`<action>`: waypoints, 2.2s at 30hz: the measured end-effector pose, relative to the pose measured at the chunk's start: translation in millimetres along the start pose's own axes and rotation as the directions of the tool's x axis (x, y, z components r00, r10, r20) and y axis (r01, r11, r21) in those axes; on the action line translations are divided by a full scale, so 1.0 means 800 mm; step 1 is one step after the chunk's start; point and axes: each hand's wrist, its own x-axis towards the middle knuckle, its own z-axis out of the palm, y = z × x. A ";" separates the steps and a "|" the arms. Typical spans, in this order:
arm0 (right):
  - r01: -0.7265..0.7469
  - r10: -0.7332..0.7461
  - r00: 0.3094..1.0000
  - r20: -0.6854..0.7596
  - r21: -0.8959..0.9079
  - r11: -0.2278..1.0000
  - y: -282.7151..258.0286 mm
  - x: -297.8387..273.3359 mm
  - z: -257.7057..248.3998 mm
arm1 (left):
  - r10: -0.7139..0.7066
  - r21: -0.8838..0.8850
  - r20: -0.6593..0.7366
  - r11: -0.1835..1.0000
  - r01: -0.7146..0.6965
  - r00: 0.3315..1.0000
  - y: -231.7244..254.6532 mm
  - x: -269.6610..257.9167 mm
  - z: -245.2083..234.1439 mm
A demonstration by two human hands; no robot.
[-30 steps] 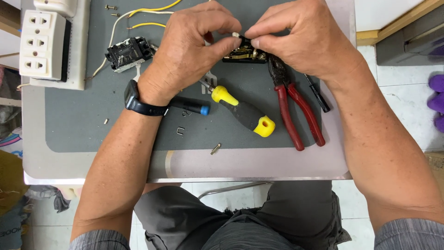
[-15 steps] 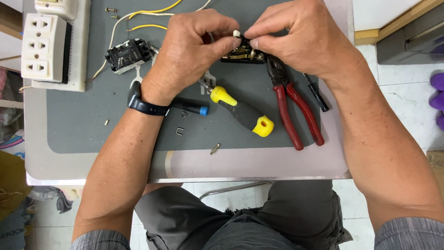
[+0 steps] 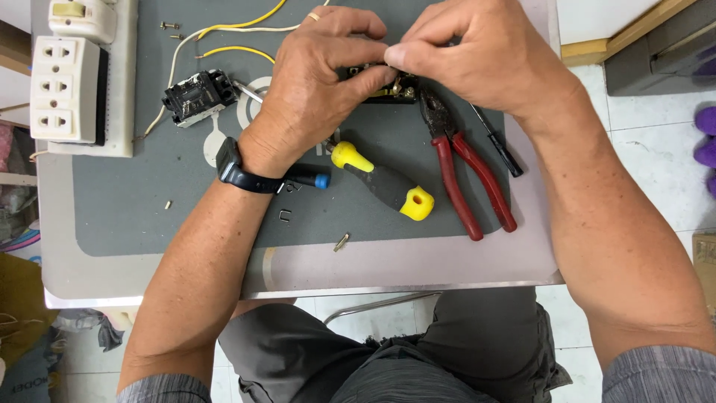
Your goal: The person assembles small electrical components on a workbench, inserting white plastic pieces into a black housing and adjusting internal metal contacts. They handle a damaged black plastic housing and compare it to the assembled unit, then continue fitting additional white components into the assembly.
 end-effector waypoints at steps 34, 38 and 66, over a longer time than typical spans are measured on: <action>0.216 -0.236 0.970 -0.057 -0.242 0.946 0.009 -0.002 0.005 | -0.080 0.011 0.184 0.997 0.079 0.980 -0.007 -0.007 -0.016; 0.296 -0.315 0.948 -0.045 -0.235 0.926 0.009 -0.001 0.006 | -0.106 0.003 0.162 0.994 0.107 0.981 -0.008 -0.007 -0.013; 0.069 -0.172 0.968 -0.183 -0.464 0.883 0.052 -0.017 0.021 | -0.113 -0.195 0.255 0.967 0.166 0.960 -0.019 -0.013 -0.024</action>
